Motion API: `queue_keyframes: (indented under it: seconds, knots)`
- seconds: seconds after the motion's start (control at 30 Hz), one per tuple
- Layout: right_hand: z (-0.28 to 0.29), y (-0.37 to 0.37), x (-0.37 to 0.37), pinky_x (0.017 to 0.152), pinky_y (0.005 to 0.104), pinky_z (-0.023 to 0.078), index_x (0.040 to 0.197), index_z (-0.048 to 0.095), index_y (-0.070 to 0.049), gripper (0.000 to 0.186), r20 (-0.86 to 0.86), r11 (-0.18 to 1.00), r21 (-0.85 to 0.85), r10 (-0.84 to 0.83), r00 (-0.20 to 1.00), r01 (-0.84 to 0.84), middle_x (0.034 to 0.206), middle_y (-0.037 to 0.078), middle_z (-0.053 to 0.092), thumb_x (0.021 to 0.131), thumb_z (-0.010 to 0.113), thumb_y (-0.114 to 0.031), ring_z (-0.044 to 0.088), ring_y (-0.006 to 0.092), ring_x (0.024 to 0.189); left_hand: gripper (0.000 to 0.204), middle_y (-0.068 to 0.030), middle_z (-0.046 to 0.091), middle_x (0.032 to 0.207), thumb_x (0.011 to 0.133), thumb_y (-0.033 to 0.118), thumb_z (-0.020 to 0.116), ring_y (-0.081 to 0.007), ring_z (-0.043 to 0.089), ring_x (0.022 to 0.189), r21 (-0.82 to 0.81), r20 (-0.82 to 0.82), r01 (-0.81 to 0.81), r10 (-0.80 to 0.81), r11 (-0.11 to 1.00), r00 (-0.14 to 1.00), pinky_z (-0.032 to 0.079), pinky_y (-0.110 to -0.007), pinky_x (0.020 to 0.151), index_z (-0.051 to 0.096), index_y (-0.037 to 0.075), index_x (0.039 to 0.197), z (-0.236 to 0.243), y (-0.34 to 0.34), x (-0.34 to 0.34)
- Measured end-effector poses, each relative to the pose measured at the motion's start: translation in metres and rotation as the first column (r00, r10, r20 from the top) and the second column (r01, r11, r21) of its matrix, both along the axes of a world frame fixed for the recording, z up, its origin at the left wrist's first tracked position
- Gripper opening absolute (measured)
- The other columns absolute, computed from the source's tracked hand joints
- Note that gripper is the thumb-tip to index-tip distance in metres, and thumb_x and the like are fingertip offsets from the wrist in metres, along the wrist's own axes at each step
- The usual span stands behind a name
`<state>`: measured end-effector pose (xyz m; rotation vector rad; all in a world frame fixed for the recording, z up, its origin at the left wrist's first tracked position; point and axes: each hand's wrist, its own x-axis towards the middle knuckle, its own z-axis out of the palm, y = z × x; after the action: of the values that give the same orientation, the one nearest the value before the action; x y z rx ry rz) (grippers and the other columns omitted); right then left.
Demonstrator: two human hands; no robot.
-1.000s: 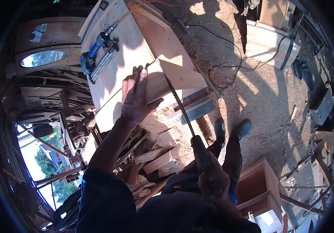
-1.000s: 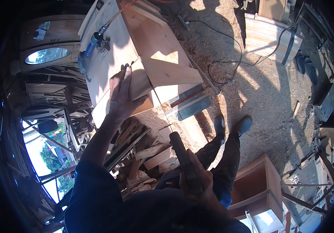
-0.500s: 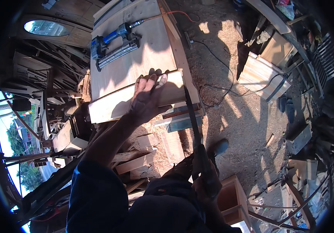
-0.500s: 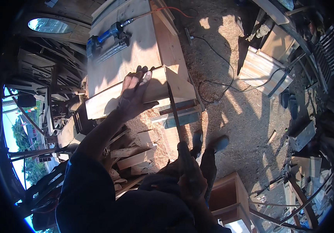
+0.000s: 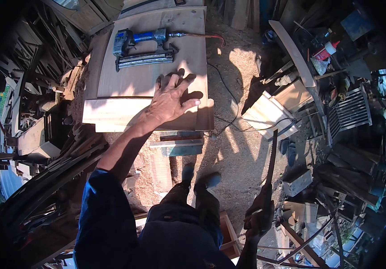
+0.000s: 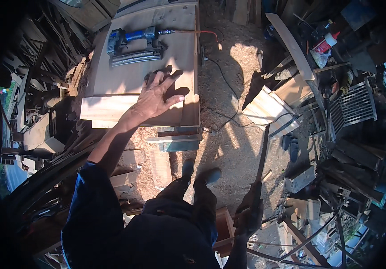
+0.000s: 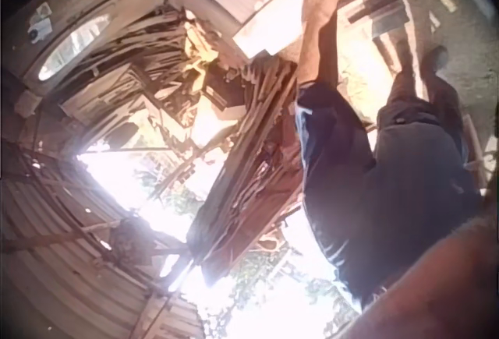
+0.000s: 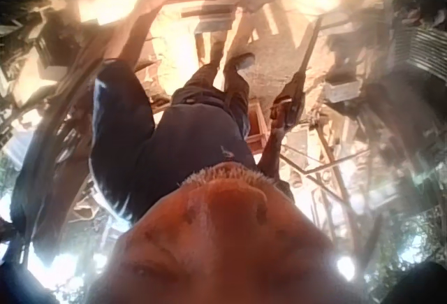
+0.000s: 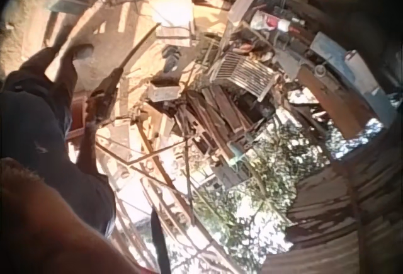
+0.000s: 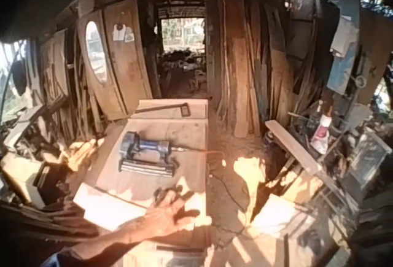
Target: The person assembles wooden cabinet components by hammering a wooden piece, applying glue to a joint, and then using a metal file to smooth the edges of the wood.
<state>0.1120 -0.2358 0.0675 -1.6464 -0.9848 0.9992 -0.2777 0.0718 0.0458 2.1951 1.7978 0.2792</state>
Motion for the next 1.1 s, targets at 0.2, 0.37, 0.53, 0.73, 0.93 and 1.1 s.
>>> queue_keyframes:
  seconds: [0.2, 0.37, 0.53, 0.73, 0.93, 1.1]
  knots:
    - [0.009, 0.006, -0.016, 0.055, 0.0253, 0.049, 0.145, 0.038, 0.01, 0.077, 0.056, 1.0, -0.01, -0.015, 0.998, 0.016, 0.068, 0.002, 0.057, 0.077, 0.063, -0.015, 0.054, 0.0096, 0.053, 0.082, -0.0191, 0.015, 0.161, 0.077, 0.065, 0.073, -0.0425, 0.008, 0.15, -0.106, -0.026, -0.163, 0.161, 0.981, 0.987, 0.007, -0.086, 0.103, 0.044, 0.033, 0.147, -0.006, 0.039, 0.029]
    - [0.004, -0.006, -0.029, 0.053, 0.027, 0.051, 0.149, 0.033, 0.011, 0.08, 0.083, 0.997, -0.064, 0.04, 0.996, -0.035, 0.063, 0.004, 0.061, 0.083, 0.062, -0.025, 0.057, 0.0109, 0.048, 0.073, -0.0195, 0.013, 0.162, 0.083, 0.062, 0.068, -0.0419, 0.004, 0.15, -0.081, -0.043, -0.201, 0.198, 0.976, 0.979, 0.007, -0.087, 0.102, 0.045, 0.033, 0.145, -0.012, 0.034, 0.031]
    - [0.019, 0.002, -0.045, 0.064, 0.0324, 0.055, 0.141, 0.047, 0.009, 0.065, 0.227, 0.975, -0.105, 0.217, 0.95, -0.198, 0.092, 0.018, 0.069, 0.086, 0.062, -0.022, 0.069, 0.0207, 0.069, 0.065, -0.0196, 0.014, 0.16, 0.086, 0.059, 0.066, -0.0413, 0.007, 0.149, -0.039, -0.029, -0.287, 0.286, 0.957, 0.958, 0.005, -0.088, 0.101, 0.048, 0.034, 0.143, -0.018, 0.039, 0.036]
    - [0.046, -0.003, -0.044, 0.057, 0.0331, 0.054, 0.142, 0.049, 0.0, 0.061, 0.424, 0.954, 0.076, 0.232, 0.876, -0.289, 0.101, 0.017, 0.07, 0.086, 0.069, -0.013, 0.068, 0.021, 0.062, 0.064, -0.0187, 0.026, 0.152, 0.087, 0.057, 0.062, -0.0397, 0.023, 0.139, 0.074, -0.071, -0.321, 0.326, 0.944, 0.943, 0.016, -0.09, 0.095, 0.05, 0.025, 0.141, -0.042, 0.062, 0.071]
    - [0.073, -0.033, -0.041, 0.087, 0.0406, 0.053, 0.147, 0.047, -0.006, 0.066, 0.311, 0.966, 0.054, 0.226, 0.923, -0.255, 0.128, 0.017, 0.064, 0.086, 0.07, -0.02, 0.068, 0.029, 0.108, 0.056, -0.0109, 0.042, 0.136, 0.093, 0.057, 0.054, -0.0358, 0.035, 0.131, 0.174, -0.14, -0.419, 0.443, 0.891, 0.885, 0.024, -0.089, 0.091, 0.05, 0.028, 0.141, -0.043, 0.066, 0.058]
    - [0.061, -0.078, -0.041, 0.096, 0.0368, 0.049, 0.148, 0.047, -0.011, 0.071, 0.529, 0.996, -0.016, 0.083, 0.844, -0.088, 0.135, 0.016, 0.062, 0.083, 0.074, -0.02, 0.066, 0.0255, 0.117, 0.043, -0.0149, 0.054, 0.126, 0.096, 0.047, 0.054, -0.0387, 0.048, 0.126, 0.327, -0.4, 0.101, 0.041, 0.939, 0.915, 0.042, -0.066, 0.099, 0.059, 0.014, 0.123, -0.071, 0.092, -0.007]
